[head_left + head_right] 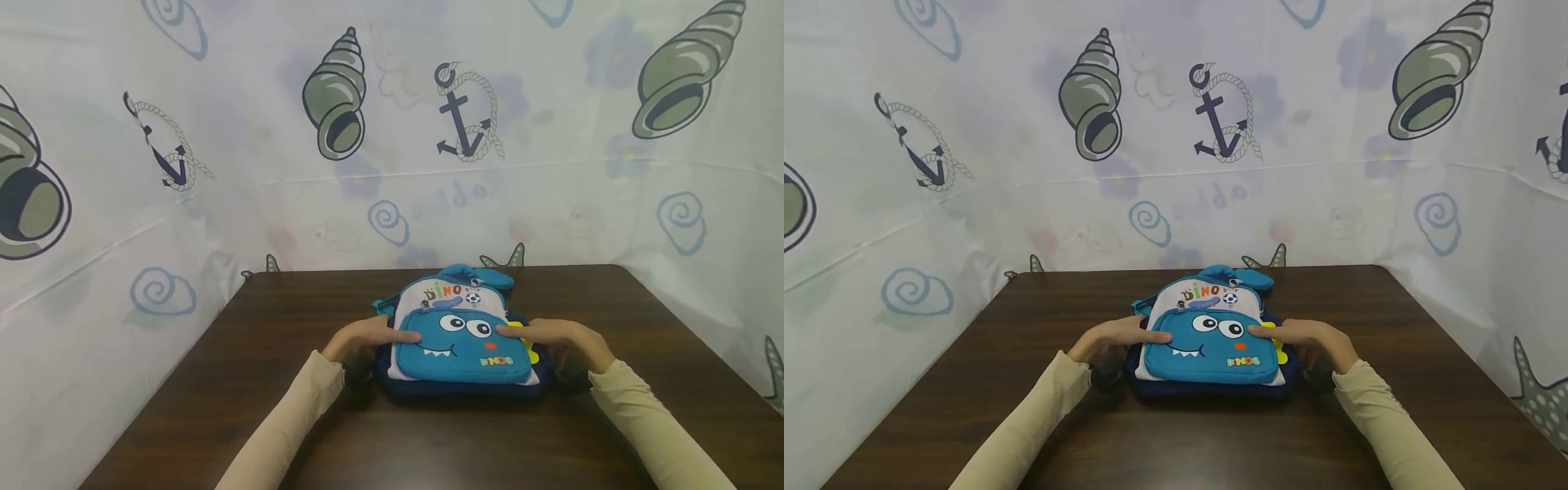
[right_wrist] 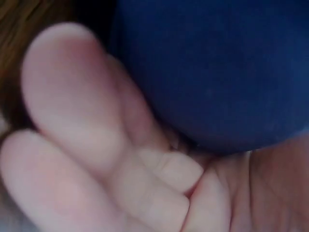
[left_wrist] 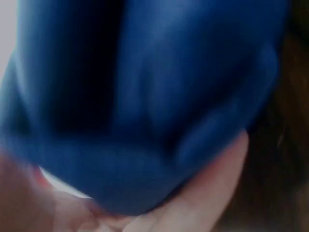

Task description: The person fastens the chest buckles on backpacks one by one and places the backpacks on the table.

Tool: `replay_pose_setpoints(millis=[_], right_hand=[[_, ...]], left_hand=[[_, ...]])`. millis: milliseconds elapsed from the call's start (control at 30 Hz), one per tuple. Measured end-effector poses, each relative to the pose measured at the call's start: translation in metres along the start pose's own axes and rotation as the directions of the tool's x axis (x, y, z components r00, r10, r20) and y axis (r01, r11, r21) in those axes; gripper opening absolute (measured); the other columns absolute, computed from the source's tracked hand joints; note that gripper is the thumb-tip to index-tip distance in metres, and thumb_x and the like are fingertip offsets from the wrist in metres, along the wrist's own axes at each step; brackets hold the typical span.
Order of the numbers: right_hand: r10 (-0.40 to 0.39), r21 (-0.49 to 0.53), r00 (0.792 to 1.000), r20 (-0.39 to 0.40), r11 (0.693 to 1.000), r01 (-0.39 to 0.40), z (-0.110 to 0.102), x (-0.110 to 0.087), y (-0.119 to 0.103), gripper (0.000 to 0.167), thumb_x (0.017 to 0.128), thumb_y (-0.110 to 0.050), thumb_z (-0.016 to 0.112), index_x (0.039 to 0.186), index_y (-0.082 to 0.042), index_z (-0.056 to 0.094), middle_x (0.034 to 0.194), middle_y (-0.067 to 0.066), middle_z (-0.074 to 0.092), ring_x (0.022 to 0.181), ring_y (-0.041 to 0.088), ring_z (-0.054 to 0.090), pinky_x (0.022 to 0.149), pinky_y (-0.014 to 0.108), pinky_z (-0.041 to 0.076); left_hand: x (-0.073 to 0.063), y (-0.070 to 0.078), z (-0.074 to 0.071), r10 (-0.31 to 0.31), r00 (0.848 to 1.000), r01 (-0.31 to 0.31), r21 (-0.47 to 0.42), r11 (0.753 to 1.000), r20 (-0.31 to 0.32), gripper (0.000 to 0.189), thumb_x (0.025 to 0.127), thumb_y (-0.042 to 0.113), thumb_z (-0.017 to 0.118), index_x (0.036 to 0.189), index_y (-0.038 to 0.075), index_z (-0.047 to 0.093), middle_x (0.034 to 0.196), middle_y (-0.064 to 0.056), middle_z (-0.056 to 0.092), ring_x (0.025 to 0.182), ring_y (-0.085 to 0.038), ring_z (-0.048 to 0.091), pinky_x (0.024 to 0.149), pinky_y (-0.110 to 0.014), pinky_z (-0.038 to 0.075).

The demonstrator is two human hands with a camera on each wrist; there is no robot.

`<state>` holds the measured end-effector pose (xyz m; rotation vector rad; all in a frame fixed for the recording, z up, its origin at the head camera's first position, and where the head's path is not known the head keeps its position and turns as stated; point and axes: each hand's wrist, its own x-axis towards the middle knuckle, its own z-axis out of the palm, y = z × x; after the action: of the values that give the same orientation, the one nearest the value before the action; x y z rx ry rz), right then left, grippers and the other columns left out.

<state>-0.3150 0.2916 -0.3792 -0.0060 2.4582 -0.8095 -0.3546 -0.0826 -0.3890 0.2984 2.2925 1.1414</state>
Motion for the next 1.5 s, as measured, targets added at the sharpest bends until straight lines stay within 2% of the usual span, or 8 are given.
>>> replay_pose_setpoints(millis=[167, 433, 533, 633, 767, 1100, 1400, 1500], right_hand=[[0.012, 0.054, 1.000, -0.010, 0.998, -0.011, 0.0017, -0.0032, -0.0008, 0.101, 0.087, -0.077, 0.048, 0.147, 0.003, 0.031, 0.124, 0.022, 0.059, 0.094, 0.036, 0.068, 0.072, 0.052, 0.060], [0.012, 0.048, 1.000, -0.022, 0.999, -0.011, 0.0043, -0.0038, 0.0000, 0.102, 0.087, -0.077, 0.048, 0.147, 0.005, 0.031, 0.125, 0.023, 0.058, 0.094, 0.033, 0.068, 0.073, 0.051, 0.061], [0.003, 0.037, 1.000, -0.031, 0.999, -0.002, 0.0054, -0.0029, -0.0002, 0.103, 0.087, -0.077, 0.047, 0.147, 0.004, 0.031, 0.127, 0.024, 0.057, 0.095, 0.034, 0.068, 0.072, 0.050, 0.061], [-0.009, 0.022, 0.999, -0.048, 1.000, 0.010, 0.0053, -0.0018, -0.0012, 0.102, 0.085, -0.078, 0.048, 0.146, 0.003, 0.033, 0.126, 0.023, 0.058, 0.095, 0.033, 0.068, 0.071, 0.049, 0.061], [-0.016, 0.008, 0.998, -0.056, 1.000, 0.017, 0.0047, -0.0019, -0.0017, 0.102, 0.086, -0.078, 0.047, 0.146, 0.003, 0.033, 0.125, 0.023, 0.058, 0.094, 0.033, 0.068, 0.071, 0.047, 0.061], [-0.005, 0.007, 0.998, -0.061, 1.000, 0.006, 0.0065, -0.0029, 0.0027, 0.102, 0.087, -0.077, 0.047, 0.145, 0.005, 0.033, 0.121, 0.022, 0.059, 0.092, 0.031, 0.067, 0.070, 0.045, 0.061], [-0.012, -0.001, 0.998, -0.057, 1.000, 0.012, 0.0065, -0.0017, 0.0034, 0.099, 0.087, -0.077, 0.046, 0.143, 0.004, 0.037, 0.119, 0.020, 0.061, 0.089, 0.028, 0.068, 0.069, 0.044, 0.061], [-0.017, -0.003, 0.999, -0.048, 1.000, 0.017, 0.0059, -0.0004, 0.0034, 0.099, 0.088, -0.077, 0.045, 0.142, 0.005, 0.037, 0.116, 0.019, 0.062, 0.088, 0.028, 0.068, 0.069, 0.045, 0.061]], left_hand=[[0.0057, -0.0030, -0.0007, -0.017, 0.999, 0.017, 0.012, 1.000, -0.037, 0.107, 0.073, 0.066, 0.077, 0.152, 0.014, 0.027, 0.131, -0.014, 0.056, 0.110, -0.032, 0.062, 0.096, -0.058, 0.052], [0.0083, -0.0045, 0.0005, 0.034, 0.999, -0.034, 0.021, 0.999, 0.010, 0.102, 0.077, 0.067, 0.072, 0.152, 0.014, 0.028, 0.125, -0.010, 0.062, 0.104, -0.025, 0.068, 0.097, -0.051, 0.054], [0.0060, -0.0058, 0.0001, 0.009, 1.000, -0.009, 0.007, 1.000, -0.008, 0.108, 0.076, 0.067, 0.074, 0.154, 0.012, 0.024, 0.128, -0.013, 0.060, 0.105, -0.027, 0.067, 0.096, -0.051, 0.054], [0.0036, -0.0060, -0.0014, -0.025, 0.998, 0.026, 0.021, 0.999, -0.050, 0.114, 0.076, 0.067, 0.074, 0.156, 0.008, 0.018, 0.135, -0.018, 0.053, 0.110, -0.032, 0.064, 0.095, -0.054, 0.054], [0.0026, -0.0060, -0.0017, -0.044, 0.996, 0.047, 0.040, 0.998, -0.074, 0.116, 0.077, 0.068, 0.073, 0.156, 0.006, 0.014, 0.144, -0.022, 0.043, 0.119, -0.037, 0.057, 0.099, -0.057, 0.050], [0.0071, -0.0068, 0.0014, -0.025, 0.999, 0.025, 0.010, 1.000, -0.039, 0.117, 0.075, 0.069, 0.073, 0.156, 0.007, 0.016, 0.132, -0.018, 0.054, 0.106, -0.029, 0.066, 0.095, -0.053, 0.054], [0.0079, -0.0079, 0.0002, -0.058, 0.997, 0.059, 0.018, 0.998, -0.053, 0.119, 0.074, 0.072, 0.072, 0.156, 0.007, 0.014, 0.143, -0.020, 0.045, 0.116, -0.035, 0.059, 0.099, -0.058, 0.050], [0.0080, -0.0082, 0.0002, -0.031, 0.999, 0.031, 0.001, 1.000, -0.038, 0.115, 0.077, 0.069, 0.072, 0.156, 0.008, 0.016, 0.141, -0.020, 0.049, 0.115, -0.034, 0.061, 0.098, -0.056, 0.052]])
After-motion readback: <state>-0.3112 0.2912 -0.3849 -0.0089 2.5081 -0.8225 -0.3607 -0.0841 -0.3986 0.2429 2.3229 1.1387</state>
